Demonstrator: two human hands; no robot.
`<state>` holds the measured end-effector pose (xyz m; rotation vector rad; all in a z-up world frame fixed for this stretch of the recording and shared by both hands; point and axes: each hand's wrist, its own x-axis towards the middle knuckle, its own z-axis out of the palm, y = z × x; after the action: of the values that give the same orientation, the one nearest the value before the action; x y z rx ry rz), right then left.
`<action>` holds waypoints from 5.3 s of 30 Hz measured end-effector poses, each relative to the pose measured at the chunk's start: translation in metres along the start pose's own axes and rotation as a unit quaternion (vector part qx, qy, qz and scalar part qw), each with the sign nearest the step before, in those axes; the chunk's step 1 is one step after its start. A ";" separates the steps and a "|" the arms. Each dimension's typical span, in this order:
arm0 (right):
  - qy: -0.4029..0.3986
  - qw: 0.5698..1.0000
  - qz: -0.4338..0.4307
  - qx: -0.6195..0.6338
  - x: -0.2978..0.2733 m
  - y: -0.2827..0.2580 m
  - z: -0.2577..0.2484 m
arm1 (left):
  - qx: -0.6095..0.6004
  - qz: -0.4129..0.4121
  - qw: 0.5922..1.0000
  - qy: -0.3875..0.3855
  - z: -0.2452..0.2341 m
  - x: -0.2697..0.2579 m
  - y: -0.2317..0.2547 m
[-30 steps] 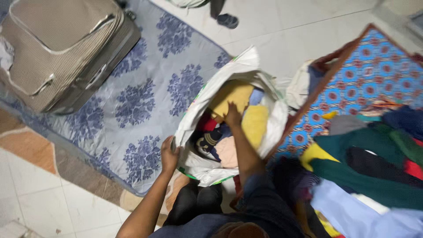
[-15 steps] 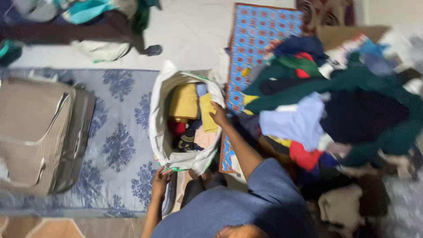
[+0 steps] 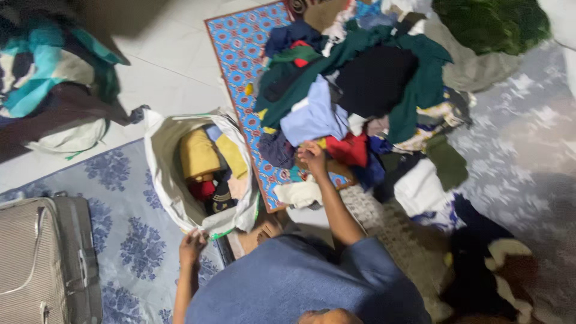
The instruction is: The person folds various garments including a black sweater, green shirt, light blue shirt, white shirt, blue jeans, and a black cap. Each item is folded by hand and placed into a white bag on the floor.
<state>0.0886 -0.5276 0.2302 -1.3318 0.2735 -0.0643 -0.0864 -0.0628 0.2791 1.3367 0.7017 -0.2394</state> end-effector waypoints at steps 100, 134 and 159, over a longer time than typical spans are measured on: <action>-0.238 0.963 -0.115 0.058 0.023 -0.306 0.085 | 0.248 0.578 0.758 0.170 0.163 -0.034 0.244; -0.173 0.976 -0.111 0.075 0.073 -0.133 0.081 | 0.055 0.520 0.852 -0.010 0.338 -0.007 0.200; -0.147 0.907 -0.194 0.343 -0.047 -0.341 0.039 | 0.175 0.482 0.853 -0.093 0.290 -0.012 0.056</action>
<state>0.0895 -0.5632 0.5749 -0.6582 -0.2649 -0.2678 0.0301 -0.3254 0.3503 1.8278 -0.2486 0.3335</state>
